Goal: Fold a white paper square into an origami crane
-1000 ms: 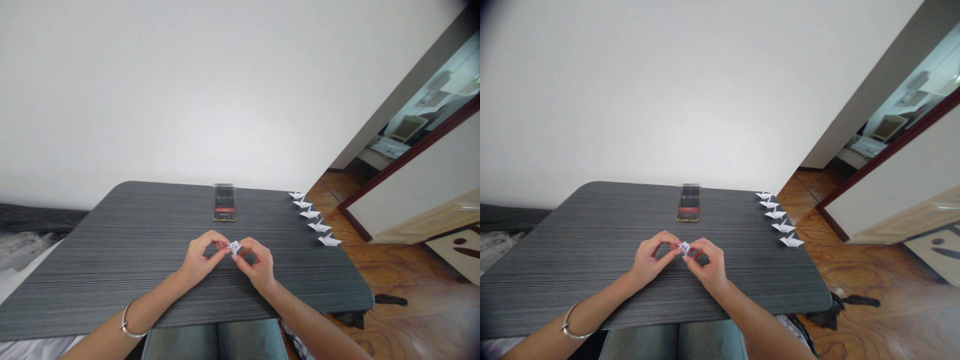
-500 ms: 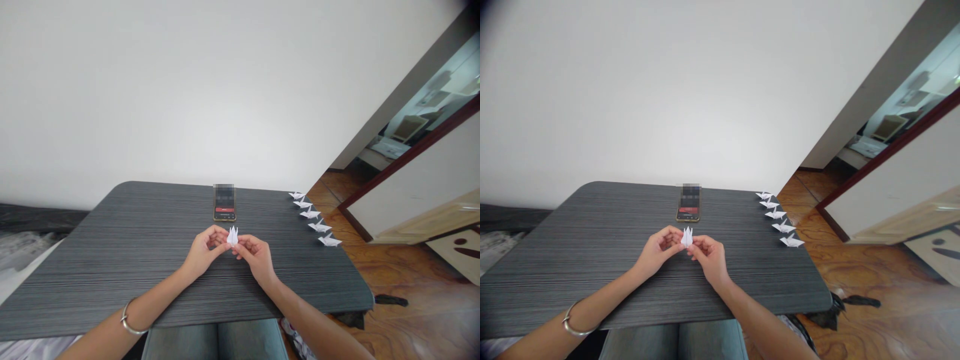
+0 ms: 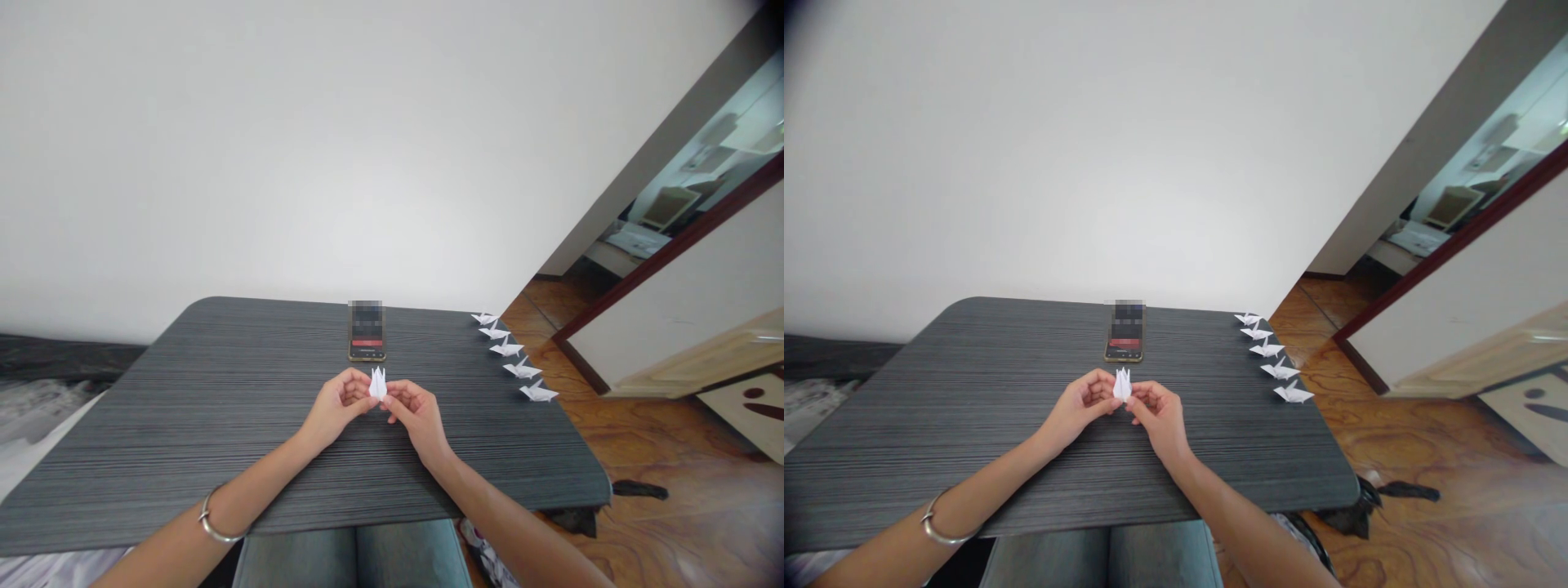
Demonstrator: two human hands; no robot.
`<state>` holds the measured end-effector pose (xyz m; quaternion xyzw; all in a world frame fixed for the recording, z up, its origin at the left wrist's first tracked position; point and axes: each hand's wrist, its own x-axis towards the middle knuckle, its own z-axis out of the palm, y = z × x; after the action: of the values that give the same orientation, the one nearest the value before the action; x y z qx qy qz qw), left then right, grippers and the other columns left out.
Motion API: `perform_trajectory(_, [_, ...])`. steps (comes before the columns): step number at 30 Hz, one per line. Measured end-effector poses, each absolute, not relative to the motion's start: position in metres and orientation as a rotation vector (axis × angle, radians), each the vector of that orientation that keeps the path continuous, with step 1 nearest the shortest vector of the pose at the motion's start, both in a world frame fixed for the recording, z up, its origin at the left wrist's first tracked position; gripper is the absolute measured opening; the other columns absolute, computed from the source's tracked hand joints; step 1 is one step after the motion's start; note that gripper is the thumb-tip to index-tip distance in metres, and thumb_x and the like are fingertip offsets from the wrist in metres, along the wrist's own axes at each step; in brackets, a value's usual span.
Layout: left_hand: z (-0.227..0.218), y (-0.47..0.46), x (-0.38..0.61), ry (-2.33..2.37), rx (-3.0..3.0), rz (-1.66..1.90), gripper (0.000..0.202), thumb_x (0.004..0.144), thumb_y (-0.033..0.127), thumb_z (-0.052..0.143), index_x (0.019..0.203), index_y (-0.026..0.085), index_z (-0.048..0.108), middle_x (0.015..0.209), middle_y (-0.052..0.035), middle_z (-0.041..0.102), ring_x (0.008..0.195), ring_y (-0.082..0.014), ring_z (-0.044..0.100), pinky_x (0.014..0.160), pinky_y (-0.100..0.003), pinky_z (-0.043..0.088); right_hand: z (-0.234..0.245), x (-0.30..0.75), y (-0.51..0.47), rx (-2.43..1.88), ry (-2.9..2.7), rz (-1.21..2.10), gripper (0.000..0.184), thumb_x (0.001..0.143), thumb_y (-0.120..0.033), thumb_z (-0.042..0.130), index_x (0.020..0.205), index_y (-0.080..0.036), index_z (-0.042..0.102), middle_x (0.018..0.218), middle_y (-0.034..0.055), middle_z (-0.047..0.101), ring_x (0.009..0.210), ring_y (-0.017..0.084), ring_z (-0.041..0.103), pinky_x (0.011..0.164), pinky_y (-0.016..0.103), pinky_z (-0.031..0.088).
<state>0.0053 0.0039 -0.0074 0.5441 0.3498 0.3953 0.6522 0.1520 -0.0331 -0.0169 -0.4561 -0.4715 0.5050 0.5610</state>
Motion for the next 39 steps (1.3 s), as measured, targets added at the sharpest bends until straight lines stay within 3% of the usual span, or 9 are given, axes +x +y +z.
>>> perform_trajectory(11, [-0.0068, 0.0050, 0.0059, 0.821, 1.193, 0.881, 0.026, 0.058, 0.017, 0.069, 0.074, 0.012, 0.049, 0.058, 0.0034, 0.057, 0.050, -0.0058, 0.050, 0.050, -0.018, 0.040, -0.0190, 0.1524, -0.0324, -1.131, -1.132, 1.171, 0.019, 0.065, -0.021, 0.064, 0.083, -0.016, 0.061, 0.065, -0.0001, 0.059, 0.057, 0.011, 0.052, 0.042, 0.017, 0.042])
perform_trajectory(21, [-0.0065, 0.0043, 0.0050, 0.801, 1.249, 0.885, 0.024, 0.063, 0.019, 0.067, 0.078, 0.012, 0.050, 0.065, 0.0020, 0.056, 0.055, -0.0063, 0.050, 0.052, -0.018, 0.040, -0.0190, 0.1532, -0.0301, -1.115, -1.115, 1.230, 0.017, 0.065, -0.023, 0.064, 0.080, -0.016, 0.059, 0.063, -0.0008, 0.057, 0.055, 0.010, 0.052, 0.039, 0.017, 0.040])
perform_trajectory(28, [-0.0050, 0.0023, 0.0055, 0.767, 1.258, 0.939, 0.021, 0.066, 0.020, 0.065, 0.076, 0.013, 0.049, 0.067, 0.0008, 0.055, 0.059, -0.0078, 0.051, 0.053, -0.019, 0.041, -0.0183, 0.1491, -0.0335, -1.091, -1.122, 1.117, 0.018, 0.067, -0.019, 0.062, 0.078, -0.020, 0.048, 0.064, -0.0034, 0.055, 0.057, 0.010, 0.051, 0.040, 0.015, 0.039])
perform_trajectory(39, [-0.0028, 0.0008, 0.0079, 0.752, 1.221, 0.952, 0.020, 0.064, 0.022, 0.066, 0.072, 0.012, 0.050, 0.060, 0.0031, 0.053, 0.052, -0.0064, 0.049, 0.049, -0.018, 0.041, -0.0175, 0.1482, -0.0330, -1.088, -1.134, 1.147, 0.015, 0.069, -0.020, 0.060, 0.077, -0.019, 0.048, 0.063, -0.0028, 0.055, 0.057, 0.011, 0.055, 0.039, 0.015, 0.038])
